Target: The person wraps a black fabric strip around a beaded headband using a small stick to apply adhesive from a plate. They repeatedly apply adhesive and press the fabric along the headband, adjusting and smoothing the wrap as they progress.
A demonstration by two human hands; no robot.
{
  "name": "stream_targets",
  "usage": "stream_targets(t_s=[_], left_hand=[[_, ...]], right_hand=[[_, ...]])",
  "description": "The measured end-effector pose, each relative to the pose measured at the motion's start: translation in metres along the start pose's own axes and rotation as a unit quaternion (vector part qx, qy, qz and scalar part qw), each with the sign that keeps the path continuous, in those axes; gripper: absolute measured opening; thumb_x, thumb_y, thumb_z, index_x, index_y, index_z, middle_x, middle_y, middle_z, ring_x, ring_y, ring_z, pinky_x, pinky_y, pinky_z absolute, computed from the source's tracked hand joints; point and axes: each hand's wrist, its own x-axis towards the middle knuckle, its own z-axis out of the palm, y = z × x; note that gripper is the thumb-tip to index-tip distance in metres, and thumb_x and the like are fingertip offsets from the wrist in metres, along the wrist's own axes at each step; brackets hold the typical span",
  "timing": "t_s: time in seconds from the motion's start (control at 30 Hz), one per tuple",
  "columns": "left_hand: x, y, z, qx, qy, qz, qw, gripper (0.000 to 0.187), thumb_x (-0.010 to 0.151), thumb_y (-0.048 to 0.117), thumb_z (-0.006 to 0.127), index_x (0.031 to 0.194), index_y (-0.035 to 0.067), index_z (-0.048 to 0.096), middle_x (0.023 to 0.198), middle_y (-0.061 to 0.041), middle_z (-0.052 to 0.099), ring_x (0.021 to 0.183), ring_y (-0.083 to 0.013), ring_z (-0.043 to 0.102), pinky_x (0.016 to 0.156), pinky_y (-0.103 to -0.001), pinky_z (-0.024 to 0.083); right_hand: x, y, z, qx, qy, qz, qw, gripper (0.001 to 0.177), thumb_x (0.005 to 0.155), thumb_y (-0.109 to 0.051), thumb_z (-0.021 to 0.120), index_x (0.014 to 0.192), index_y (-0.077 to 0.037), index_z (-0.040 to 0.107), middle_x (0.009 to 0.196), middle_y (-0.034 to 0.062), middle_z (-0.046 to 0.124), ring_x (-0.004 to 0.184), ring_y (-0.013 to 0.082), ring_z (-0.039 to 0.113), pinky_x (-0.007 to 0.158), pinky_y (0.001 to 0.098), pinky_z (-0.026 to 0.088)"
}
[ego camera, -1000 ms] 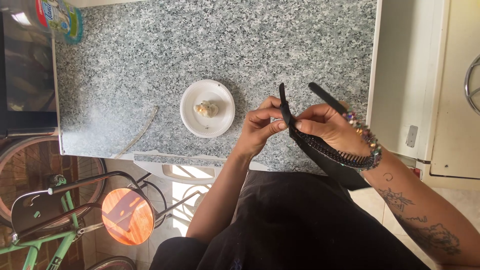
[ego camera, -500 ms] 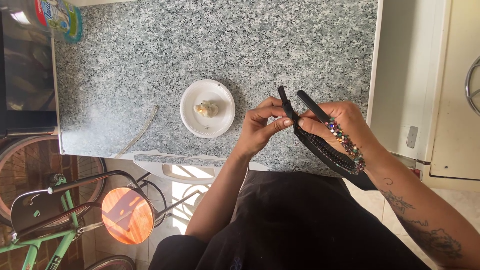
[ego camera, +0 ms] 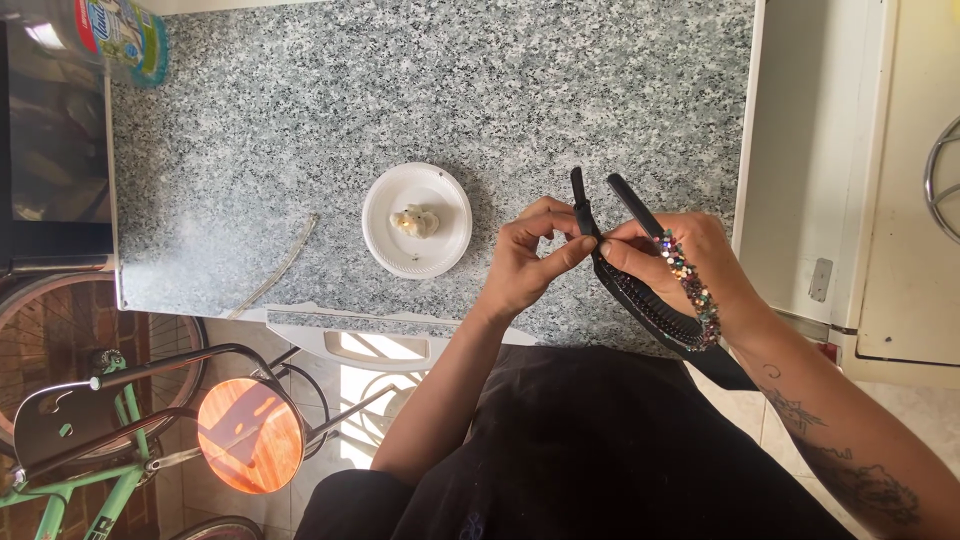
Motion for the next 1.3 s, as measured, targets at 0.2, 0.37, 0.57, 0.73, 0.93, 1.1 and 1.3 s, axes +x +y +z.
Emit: stream_targets(t_s=[0.2, 0.37, 0.57, 0.73, 0.93, 1.1, 1.3], left_hand=[[-0.001, -0.002, 0.005, -0.011, 0.027, -0.021, 0.999, 0.011, 0.086, 0.018, 0.085, 0.087, 0.011, 0.077, 0.091, -0.002, 0.07, 0.083, -0.0107, 0.06, 0.075, -0.025, 0.038], [-0.004, -0.006, 0.008, -0.041, 0.036, -0.036, 0.998, 0.01, 0.086, 0.017, 0.084, 0.086, 0.011, 0.075, 0.091, -0.001, 0.069, 0.085, -0.0095, 0.057, 0.074, -0.024, 0.036], [-0.009, -0.005, 0.006, -0.022, 0.014, -0.048, 0.999, 0.01, 0.089, 0.02, 0.083, 0.091, 0.013, 0.078, 0.094, -0.002, 0.071, 0.088, -0.0109, 0.06, 0.076, -0.025, 0.038], [-0.011, 0.011, 0.002, 0.007, -0.012, -0.055, 0.998, 0.01, 0.09, 0.023, 0.083, 0.093, 0.013, 0.079, 0.096, -0.003, 0.073, 0.09, -0.0128, 0.063, 0.078, -0.026, 0.04], [-0.014, 0.009, -0.004, 0.016, -0.036, -0.055, 0.998, 0.011, 0.091, 0.023, 0.082, 0.096, 0.014, 0.08, 0.097, -0.005, 0.073, 0.091, -0.0142, 0.064, 0.078, -0.027, 0.041], [-0.014, 0.005, -0.008, 0.01, -0.066, -0.044, 0.997, 0.014, 0.093, 0.022, 0.08, 0.102, 0.013, 0.08, 0.1, -0.008, 0.074, 0.093, -0.0174, 0.065, 0.08, -0.029, 0.044], [-0.012, 0.012, -0.015, -0.051, -0.118, -0.049, 0.99, 0.014, 0.097, 0.019, 0.075, 0.106, 0.01, 0.08, 0.098, -0.011, 0.074, 0.093, -0.0198, 0.066, 0.085, -0.031, 0.047]], right_hand=[[-0.007, 0.018, 0.004, 0.017, 0.019, 0.003, 1.0, 0.021, 0.098, -0.018, 0.075, 0.087, -0.001, 0.078, 0.057, 0.0139, 0.065, 0.051, 0.0159, 0.054, 0.053, 0.0308, 0.044], [-0.01, 0.027, 0.011, 0.044, 0.016, 0.01, 0.999, 0.017, 0.099, -0.012, 0.071, 0.089, -0.001, 0.079, 0.062, 0.0138, 0.069, 0.051, 0.0149, 0.053, 0.058, 0.0299, 0.047], [-0.016, 0.08, 0.024, 0.17, 0.049, 0.064, 0.982, 0.011, 0.098, -0.009, 0.071, 0.098, 0.0, 0.077, 0.073, 0.0101, 0.072, 0.074, 0.0131, 0.058, 0.076, 0.0319, 0.052], [-0.024, 0.06, 0.027, 0.176, 0.072, 0.092, 0.977, 0.01, 0.089, -0.01, 0.081, 0.094, -0.001, 0.079, 0.071, 0.0093, 0.072, 0.069, 0.0121, 0.06, 0.074, 0.0264, 0.049], [-0.024, 0.067, 0.036, 0.186, 0.095, 0.1, 0.973, 0.014, 0.089, -0.01, 0.082, 0.093, 0.002, 0.077, 0.068, 0.0101, 0.07, 0.071, 0.0135, 0.062, 0.076, 0.0276, 0.051], [-0.029, 0.075, 0.042, 0.216, 0.1, 0.073, 0.968, 0.013, 0.088, -0.01, 0.083, 0.09, 0.002, 0.078, 0.066, 0.0149, 0.071, 0.072, 0.0149, 0.067, 0.072, 0.0303, 0.053], [-0.03, 0.164, 0.069, 0.261, 0.123, 0.083, 0.954, 0.013, 0.083, -0.003, 0.085, 0.089, 0.006, 0.076, 0.065, 0.013, 0.07, 0.069, 0.0087, 0.061, 0.067, 0.026, 0.055]])
